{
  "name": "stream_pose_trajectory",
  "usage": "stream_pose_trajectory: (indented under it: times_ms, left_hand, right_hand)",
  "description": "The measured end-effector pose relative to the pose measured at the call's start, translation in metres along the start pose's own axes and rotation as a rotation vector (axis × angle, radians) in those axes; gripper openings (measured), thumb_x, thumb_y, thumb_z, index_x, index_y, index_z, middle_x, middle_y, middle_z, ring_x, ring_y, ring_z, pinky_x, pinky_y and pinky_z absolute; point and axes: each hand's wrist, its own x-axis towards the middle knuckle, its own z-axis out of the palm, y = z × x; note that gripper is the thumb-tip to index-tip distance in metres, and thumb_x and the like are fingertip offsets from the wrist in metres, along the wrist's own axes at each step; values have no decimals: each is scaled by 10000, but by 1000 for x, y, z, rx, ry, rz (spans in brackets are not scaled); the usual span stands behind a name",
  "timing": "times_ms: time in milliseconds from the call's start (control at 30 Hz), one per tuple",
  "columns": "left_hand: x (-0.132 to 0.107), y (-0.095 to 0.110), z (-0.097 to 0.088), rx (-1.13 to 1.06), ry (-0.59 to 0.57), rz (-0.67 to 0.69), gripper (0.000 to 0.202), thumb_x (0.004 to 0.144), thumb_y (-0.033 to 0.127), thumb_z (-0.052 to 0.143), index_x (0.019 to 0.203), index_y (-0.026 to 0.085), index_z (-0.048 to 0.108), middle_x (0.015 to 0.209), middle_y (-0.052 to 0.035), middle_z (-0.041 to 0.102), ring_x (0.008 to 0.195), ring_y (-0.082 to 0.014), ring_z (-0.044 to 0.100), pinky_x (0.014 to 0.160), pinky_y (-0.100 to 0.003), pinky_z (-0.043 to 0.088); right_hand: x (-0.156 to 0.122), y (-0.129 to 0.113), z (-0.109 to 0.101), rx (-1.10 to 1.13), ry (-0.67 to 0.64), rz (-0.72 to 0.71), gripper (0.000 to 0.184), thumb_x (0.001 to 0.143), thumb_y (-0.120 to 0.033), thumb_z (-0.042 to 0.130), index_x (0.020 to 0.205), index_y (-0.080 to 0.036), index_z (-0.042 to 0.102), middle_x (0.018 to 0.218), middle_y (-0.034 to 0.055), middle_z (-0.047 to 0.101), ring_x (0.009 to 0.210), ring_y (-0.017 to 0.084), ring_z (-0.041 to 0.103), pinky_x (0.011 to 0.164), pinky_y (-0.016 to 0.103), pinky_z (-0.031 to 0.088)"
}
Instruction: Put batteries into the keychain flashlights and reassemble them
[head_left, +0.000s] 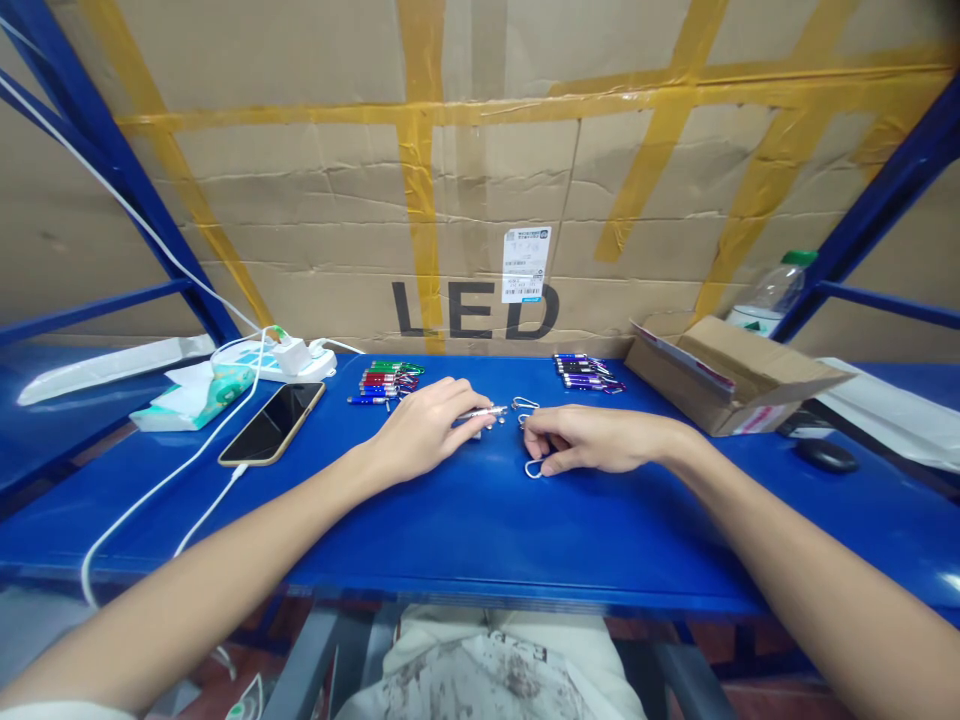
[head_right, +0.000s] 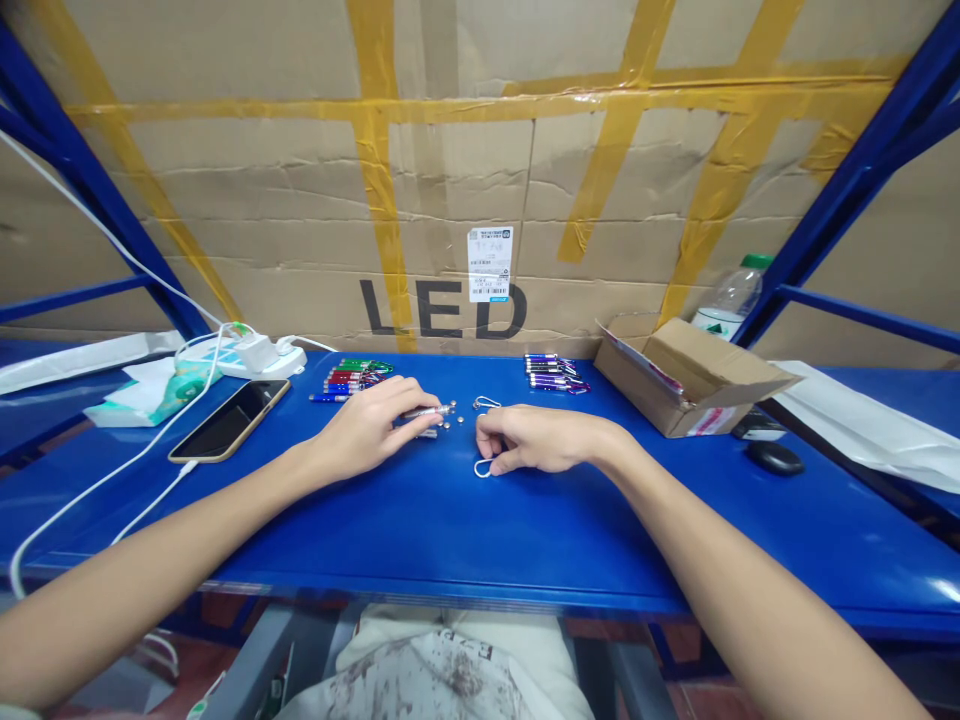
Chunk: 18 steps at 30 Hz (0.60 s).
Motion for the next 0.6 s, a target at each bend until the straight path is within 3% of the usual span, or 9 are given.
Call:
stream_pose_trajectory:
  times_ms: [233,467,600]
  left_hand:
    - [0,0,0,-3,2,10,292,1131,378,537,1136,156,728,1030,-89,759,913,-216,677,824,-341,552]
    - [0,-2,1,8,7,21,270,1126,367,552,1142,161,726,1020,-88,759,914,-217,682,832,-344,555]
    - [0,-1,1,19,15,20,263,1122,363,563,1140,158,726,1005,-84,751,891,-208,678,819,-331,550]
  right_hand:
    - [1,-5,2,53,3,17,255,1002,-422,653,894,-207,567,847,-4,600,707,151,480,647,282,387]
    - [3,-7,6,298,144,-24,231,1033,-440,587,1024,-217,527,875,27,682,780,188,626,715,307,506]
    - [6,-8,6,245,267,-38,290,1074,-470,492,1091,-198,589,892,38,662,788,192,599,736,319,504]
